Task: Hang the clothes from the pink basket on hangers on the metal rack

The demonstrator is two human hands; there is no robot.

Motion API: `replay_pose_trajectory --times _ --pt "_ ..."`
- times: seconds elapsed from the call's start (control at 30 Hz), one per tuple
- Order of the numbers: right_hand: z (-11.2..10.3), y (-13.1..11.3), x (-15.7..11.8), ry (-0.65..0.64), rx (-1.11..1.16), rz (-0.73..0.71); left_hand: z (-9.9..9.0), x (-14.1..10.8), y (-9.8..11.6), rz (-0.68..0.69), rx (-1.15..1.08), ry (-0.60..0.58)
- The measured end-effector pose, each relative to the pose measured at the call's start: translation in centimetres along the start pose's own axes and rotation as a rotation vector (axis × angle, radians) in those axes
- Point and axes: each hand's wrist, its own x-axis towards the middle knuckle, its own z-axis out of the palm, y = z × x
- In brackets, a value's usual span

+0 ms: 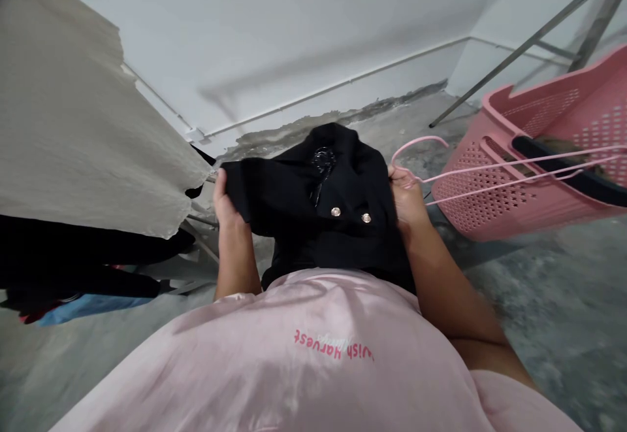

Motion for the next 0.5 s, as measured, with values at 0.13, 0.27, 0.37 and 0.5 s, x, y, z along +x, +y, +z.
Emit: replay_pose_trajectory --times 0.13,0.27,0.37,0.5 --pt "-0.6 0.2 0.0 0.012 -0.122 0.010 -0.9 0.6 2.0 0.095 -0.132 0.015" --pt "-0.8 1.7 0.7 -0.072 -0.266 -0.005 -1.3 -0.6 3.0 0.184 -0.206 -0.142" --pt "-1.1 3.3 1.6 -0.143 -0.481 -0.125 -0.9 -2.8 3.5 0.249 -0.181 -0.275" --pt "-0.4 4.7 1.6 -0.211 -0.649 -0.103 -0.1 -5.4 3.5 0.168 -0.036 -0.245"
